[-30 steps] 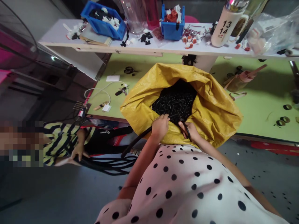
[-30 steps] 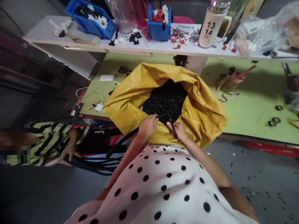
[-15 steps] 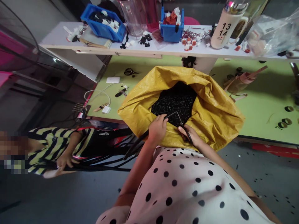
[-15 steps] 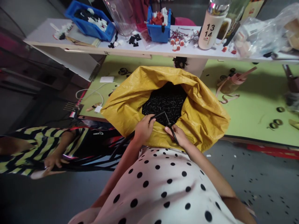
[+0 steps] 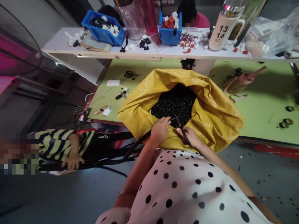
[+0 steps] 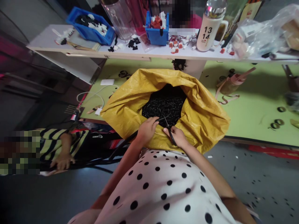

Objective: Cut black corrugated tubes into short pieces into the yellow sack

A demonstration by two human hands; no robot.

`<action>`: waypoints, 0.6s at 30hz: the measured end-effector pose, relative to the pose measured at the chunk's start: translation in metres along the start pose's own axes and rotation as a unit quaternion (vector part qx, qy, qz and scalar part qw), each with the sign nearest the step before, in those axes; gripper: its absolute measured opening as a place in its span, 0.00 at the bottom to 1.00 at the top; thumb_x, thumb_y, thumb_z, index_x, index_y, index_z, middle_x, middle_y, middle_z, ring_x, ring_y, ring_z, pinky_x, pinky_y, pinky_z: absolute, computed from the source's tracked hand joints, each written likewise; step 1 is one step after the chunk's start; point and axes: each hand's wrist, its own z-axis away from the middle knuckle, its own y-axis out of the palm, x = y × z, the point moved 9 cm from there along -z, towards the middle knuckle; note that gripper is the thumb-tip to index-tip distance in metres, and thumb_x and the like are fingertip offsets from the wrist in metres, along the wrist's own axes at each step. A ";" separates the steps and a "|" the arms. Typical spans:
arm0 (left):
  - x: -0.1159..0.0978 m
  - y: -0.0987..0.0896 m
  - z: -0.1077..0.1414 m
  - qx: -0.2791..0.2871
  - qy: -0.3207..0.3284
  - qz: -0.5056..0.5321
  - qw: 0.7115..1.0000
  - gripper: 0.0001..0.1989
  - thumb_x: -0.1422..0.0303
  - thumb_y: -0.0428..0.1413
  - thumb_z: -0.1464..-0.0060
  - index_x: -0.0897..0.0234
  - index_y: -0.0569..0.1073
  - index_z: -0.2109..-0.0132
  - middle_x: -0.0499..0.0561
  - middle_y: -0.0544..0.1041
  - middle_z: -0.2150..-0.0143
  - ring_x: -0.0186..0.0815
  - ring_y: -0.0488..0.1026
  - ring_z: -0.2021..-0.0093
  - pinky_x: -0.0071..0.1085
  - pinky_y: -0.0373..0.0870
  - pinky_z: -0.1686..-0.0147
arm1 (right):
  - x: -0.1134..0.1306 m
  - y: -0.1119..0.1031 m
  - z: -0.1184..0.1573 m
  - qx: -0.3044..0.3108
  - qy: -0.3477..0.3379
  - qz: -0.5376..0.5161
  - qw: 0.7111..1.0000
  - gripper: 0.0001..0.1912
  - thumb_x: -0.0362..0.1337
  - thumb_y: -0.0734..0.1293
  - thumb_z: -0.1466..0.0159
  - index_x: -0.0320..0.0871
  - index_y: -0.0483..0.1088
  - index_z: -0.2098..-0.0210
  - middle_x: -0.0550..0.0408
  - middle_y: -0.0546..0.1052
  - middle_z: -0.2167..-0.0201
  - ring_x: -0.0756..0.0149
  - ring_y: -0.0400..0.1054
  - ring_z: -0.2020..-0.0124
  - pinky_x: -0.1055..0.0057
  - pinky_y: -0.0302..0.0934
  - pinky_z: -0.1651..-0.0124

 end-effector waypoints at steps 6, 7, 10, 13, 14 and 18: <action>0.007 0.007 -0.003 0.016 -0.030 -0.019 0.999 0.15 0.68 0.48 0.30 0.65 0.75 0.43 0.59 0.81 0.48 0.45 0.79 0.50 0.39 0.74 0.49 | 0.000 0.001 -0.004 -0.021 -0.018 0.002 1.000 0.34 0.70 0.65 0.41 0.47 0.58 0.78 0.59 0.65 0.82 0.67 0.58 0.77 0.70 0.49 0.73; 0.008 0.007 -0.003 0.016 -0.035 -0.019 0.999 0.15 0.69 0.48 0.30 0.65 0.75 0.43 0.59 0.81 0.48 0.45 0.79 0.50 0.39 0.74 0.49 | -0.001 0.002 -0.005 -0.020 -0.020 -0.003 1.000 0.34 0.71 0.65 0.41 0.46 0.59 0.78 0.59 0.64 0.82 0.68 0.57 0.78 0.70 0.49 0.73; 0.011 0.008 -0.002 0.006 -0.043 -0.008 0.999 0.15 0.69 0.48 0.30 0.65 0.75 0.43 0.59 0.81 0.48 0.45 0.79 0.49 0.39 0.74 0.48 | -0.004 0.003 -0.008 -0.024 -0.028 -0.025 0.999 0.34 0.71 0.66 0.42 0.46 0.59 0.79 0.60 0.63 0.83 0.68 0.56 0.79 0.70 0.48 0.73; 0.015 0.005 -0.003 -0.012 -0.063 0.006 0.998 0.15 0.68 0.48 0.30 0.65 0.75 0.43 0.60 0.81 0.47 0.45 0.78 0.48 0.39 0.73 0.47 | -0.005 0.000 -0.007 -0.028 -0.027 -0.051 0.998 0.33 0.69 0.69 0.44 0.47 0.58 0.78 0.60 0.64 0.84 0.68 0.57 0.79 0.71 0.49 0.74; 0.017 0.003 -0.003 -0.018 -0.072 0.010 0.997 0.15 0.68 0.48 0.30 0.65 0.75 0.43 0.60 0.80 0.47 0.45 0.78 0.47 0.39 0.73 0.46 | -0.004 0.000 -0.006 -0.021 -0.024 -0.057 0.998 0.33 0.69 0.70 0.44 0.46 0.59 0.78 0.60 0.65 0.84 0.68 0.58 0.79 0.71 0.50 0.73; 0.017 0.001 -0.006 -0.026 -0.088 0.018 0.996 0.16 0.68 0.48 0.30 0.66 0.74 0.42 0.61 0.80 0.45 0.45 0.78 0.46 0.39 0.72 0.44 | 0.002 0.000 -0.001 0.013 -0.020 -0.061 0.998 0.32 0.68 0.68 0.42 0.46 0.60 0.76 0.59 0.67 0.82 0.67 0.61 0.78 0.71 0.53 0.71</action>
